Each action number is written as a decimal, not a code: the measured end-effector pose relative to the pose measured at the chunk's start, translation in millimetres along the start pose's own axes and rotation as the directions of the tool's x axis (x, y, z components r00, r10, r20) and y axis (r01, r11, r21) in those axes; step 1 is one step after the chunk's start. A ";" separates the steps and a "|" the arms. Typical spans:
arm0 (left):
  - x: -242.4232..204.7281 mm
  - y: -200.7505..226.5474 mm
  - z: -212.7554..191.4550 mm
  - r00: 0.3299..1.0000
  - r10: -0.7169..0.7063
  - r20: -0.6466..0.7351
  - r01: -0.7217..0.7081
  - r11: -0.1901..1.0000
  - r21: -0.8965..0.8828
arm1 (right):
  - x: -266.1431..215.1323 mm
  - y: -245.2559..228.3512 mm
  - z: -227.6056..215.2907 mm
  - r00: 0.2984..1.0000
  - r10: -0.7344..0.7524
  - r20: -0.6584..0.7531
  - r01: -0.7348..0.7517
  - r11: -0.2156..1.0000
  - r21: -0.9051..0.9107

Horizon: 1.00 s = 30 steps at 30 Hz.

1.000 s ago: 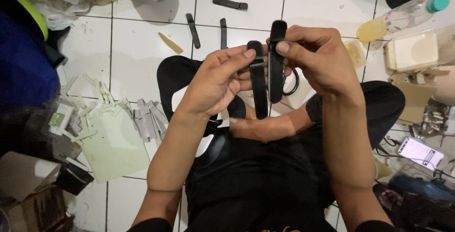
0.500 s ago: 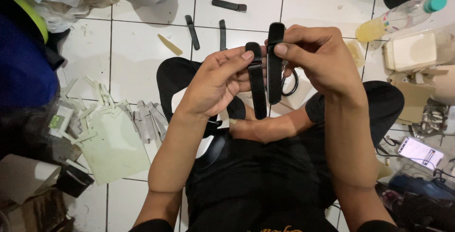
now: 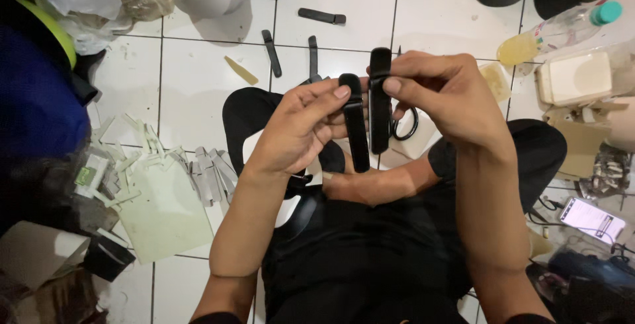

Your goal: The person sits on the floor and assembles black slipper straps onto a white slipper base. They pick up straps, apply glue to the ends using a small stick, and attach them to the slipper. The person handles multiple straps and a container of glue during the process.

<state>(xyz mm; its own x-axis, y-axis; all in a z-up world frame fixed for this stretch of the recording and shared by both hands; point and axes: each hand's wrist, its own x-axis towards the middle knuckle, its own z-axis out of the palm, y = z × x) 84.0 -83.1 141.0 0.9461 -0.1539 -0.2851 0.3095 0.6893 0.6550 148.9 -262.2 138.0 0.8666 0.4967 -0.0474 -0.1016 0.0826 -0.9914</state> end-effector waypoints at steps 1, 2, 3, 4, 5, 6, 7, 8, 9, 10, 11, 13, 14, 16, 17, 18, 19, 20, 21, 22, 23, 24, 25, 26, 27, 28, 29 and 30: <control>0.9 -4.6 -4.9 1.000 0.002 0.000 -0.002 1.000 0.001 | -0.3 2.0 -1.4 1.000 -0.001 0.001 0.001 1.000 0.000; 1.5 -9.7 -9.9 1.000 -0.007 -0.010 0.007 1.000 -0.009 | -1.3 4.4 -2.7 1.000 0.014 -0.009 -0.014 1.000 -0.021; 2.2 -14.9 -15.0 1.000 -0.016 -0.020 0.016 1.000 -0.018 | -2.1 7.0 -4.1 0.999 0.029 -0.019 -0.030 0.999 -0.041; -0.4 -11.5 -9.7 1.000 -0.019 -0.022 0.018 1.000 -0.019 | -2.9 6.9 -5.0 0.999 0.033 -0.019 -0.033 0.999 -0.040; -3.0 -8.0 -4.3 0.999 -0.022 -0.027 0.021 0.999 -0.026 | -3.5 6.8 -5.8 0.999 0.042 -0.019 -0.044 0.995 -0.088; -5.4 -4.3 1.0 0.999 -0.025 -0.029 0.024 0.999 -0.032 | -4.2 6.5 -6.6 0.999 0.050 -0.020 -0.052 0.989 -0.137; -3.8 -10.5 -6.4 0.999 -0.027 -0.029 0.026 0.999 -0.033 | -4.2 4.0 -4.7 0.998 0.052 -0.022 -0.054 0.989 -0.137; -2.5 -17.1 -13.7 0.999 -0.024 -0.028 0.023 0.999 -0.027 | -4.5 1.5 -2.7 0.998 0.059 -0.026 -0.062 0.990 -0.130; -1.3 -23.7 -21.0 0.999 -0.021 -0.027 0.021 1.000 -0.021 | -4.9 -0.8 -0.8 0.997 0.067 -0.029 -0.070 0.990 -0.124; -4.2 -20.2 -16.4 0.999 -0.023 -0.029 0.023 1.000 -0.022 | -4.6 -2.0 -0.5 0.997 0.070 -0.030 -0.073 0.990 -0.124; -7.2 -16.6 -11.7 0.999 -0.028 -0.033 0.027 0.999 -0.030 | -4.4 -3.3 -0.2 0.997 0.072 -0.014 -0.073 0.988 -0.133; -11.4 -12.2 -5.3 0.999 -0.033 -0.037 0.032 0.999 -0.038 | -3.6 -5.9 0.9 0.997 0.075 0.000 -0.074 0.987 -0.142; -12.7 -11.4 -3.4 0.998 -0.032 -0.045 0.029 0.998 -0.062 | -3.0 -7.3 1.5 0.997 0.082 0.004 -0.080 0.988 -0.132; -13.6 -15.2 -6.8 0.998 -0.032 -0.052 0.027 0.996 -0.087 | -1.7 -7.3 1.2 0.996 0.088 0.008 -0.087 0.989 -0.123; -13.2 -19.8 -12.3 0.998 -0.032 -0.052 0.028 0.997 -0.073 | -1.0 -6.0 0.5 0.995 0.097 0.024 -0.094 0.991 -0.096; -12.8 -24.4 -17.7 0.998 -0.031 -0.051 0.028 0.998 -0.060 | -0.2 -4.7 -0.3 0.994 0.105 0.041 -0.102 0.992 -0.069; -14.2 -21.5 -12.6 0.998 -0.031 -0.050 0.028 0.998 -0.060 | 0.2 -3.9 -0.2 0.994 0.105 0.041 -0.102 0.992 -0.069; -15.5 -18.4 -7.5 0.999 -0.023 -0.047 0.019 0.996 -0.084 | 1.0 -3.2 0.1 0.993 0.102 0.051 -0.100 0.994 -0.037; -16.8 -15.2 -2.4 0.999 -0.014 -0.043 0.009 0.994 -0.108 | 1.8 -2.5 0.3 0.993 0.098 0.061 -0.098 0.995 -0.005; -17.3 -15.4 -2.7 0.999 -0.013 -0.043 0.008 0.994 -0.108 | 1.6 -2.8 0.6 0.993 0.098 0.062 -0.098 0.995 -0.005; -17.9 -15.7 -2.9 0.999 -0.005 -0.042 0.000 0.993 -0.115 | 1.4 -3.0 0.9 0.995 0.082 0.064 -0.081 0.997 -0.008; -18.5 -16.0 -3.2 0.999 0.002 -0.041 -0.007 0.992 -0.123 | 1.0 -3.2 1.2 0.996 0.067 0.065 -0.066 0.998 -0.011; -19.4 -13.7 -1.1 0.999 0.002 -0.041 -0.007 0.992 -0.123 | 0.3 -2.8 0.7 0.996 0.067 0.065 -0.066 0.998 -0.011; -20.1 -11.6 1.3 0.999 0.006 -0.040 -0.010 0.994 -0.107 | -0.5 -2.4 -0.1 0.996 0.043 0.079 -0.041 0.999 -0.019; -20.7 -9.5 3.6 0.999 0.010 -0.040 -0.013 0.996 -0.091 | -1.3 -1.9 -1.0 0.996 0.018 0.092 -0.016 1.000 -0.027; -19.8 -11.1 2.7 0.999 0.009 -0.041 -0.013 0.996 -0.091 | -0.6 -2.4 -2.6 0.996 0.019 0.092 -0.017 1.000 -0.026; -18.9 -12.7 1.8 0.999 0.013 -0.046 -0.017 0.995 -0.099 | 0.1 -2.9 -4.2 0.994 0.011 0.112 -0.004 0.998 -0.065; -18.3 -14.4 0.7 0.999 0.016 -0.052 -0.022 0.994 -0.108 | 0.7 -3.3 -5.6 0.991 0.004 0.132 0.010 0.995 -0.102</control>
<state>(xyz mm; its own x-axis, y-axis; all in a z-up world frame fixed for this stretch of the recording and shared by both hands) 62.3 -90.8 137.3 0.9447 -0.1057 -0.3105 0.2767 0.7650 0.5815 152.5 -266.9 140.6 0.7943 0.6065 -0.0348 -0.0427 -0.0015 -0.9991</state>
